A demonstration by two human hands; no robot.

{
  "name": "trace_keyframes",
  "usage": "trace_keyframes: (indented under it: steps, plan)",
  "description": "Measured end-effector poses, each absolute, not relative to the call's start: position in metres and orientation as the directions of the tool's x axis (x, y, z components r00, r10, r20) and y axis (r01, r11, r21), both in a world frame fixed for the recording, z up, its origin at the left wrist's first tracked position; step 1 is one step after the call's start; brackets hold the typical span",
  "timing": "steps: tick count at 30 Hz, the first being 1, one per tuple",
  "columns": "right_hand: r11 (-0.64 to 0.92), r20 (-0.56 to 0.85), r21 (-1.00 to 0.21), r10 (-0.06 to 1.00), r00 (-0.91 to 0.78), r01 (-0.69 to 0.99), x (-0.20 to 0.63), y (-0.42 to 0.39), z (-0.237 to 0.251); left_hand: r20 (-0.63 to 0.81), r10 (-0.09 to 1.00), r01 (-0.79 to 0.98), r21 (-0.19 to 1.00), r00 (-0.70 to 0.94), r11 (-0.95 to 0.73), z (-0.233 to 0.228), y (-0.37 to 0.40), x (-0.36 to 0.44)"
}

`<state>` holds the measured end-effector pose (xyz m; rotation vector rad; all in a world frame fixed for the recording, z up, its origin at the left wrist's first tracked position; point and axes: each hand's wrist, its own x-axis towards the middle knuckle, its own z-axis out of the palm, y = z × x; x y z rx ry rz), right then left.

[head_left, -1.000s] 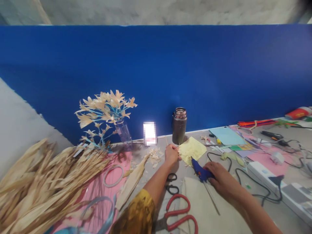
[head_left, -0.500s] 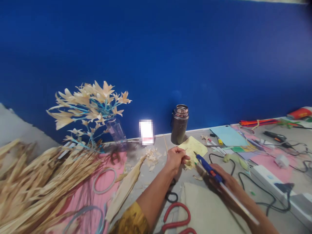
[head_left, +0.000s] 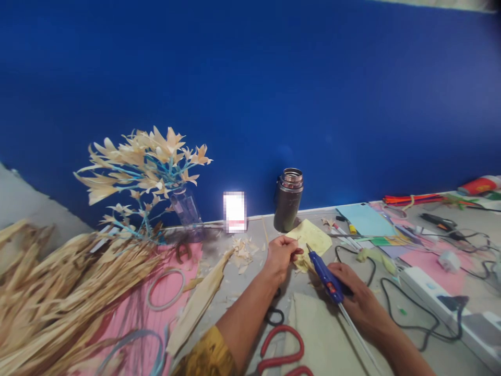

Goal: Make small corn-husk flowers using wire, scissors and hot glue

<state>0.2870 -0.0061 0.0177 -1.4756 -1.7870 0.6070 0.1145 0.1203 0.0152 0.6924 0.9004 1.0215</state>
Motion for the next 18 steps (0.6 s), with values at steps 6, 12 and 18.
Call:
trace_keyframes:
  steps: [6,12,18]
  plan:
    - [0.229,0.207,-0.706,0.972,-0.115,0.67,0.29,-0.007,0.009,-0.316,0.897,-0.442,0.787,0.311,0.43,0.014,0.12,0.116]
    - [0.263,0.262,-0.656,0.958,-0.113,0.708,0.295,-0.007,0.002,-0.307,0.883,-0.46,0.765,0.356,0.451,0.016,0.121,0.111]
    - [0.212,0.287,-0.653,0.958,-0.021,0.727,0.302,-0.008,-0.001,-0.277,0.902,-0.455,0.791,0.331,0.409,0.018,0.124,0.105]
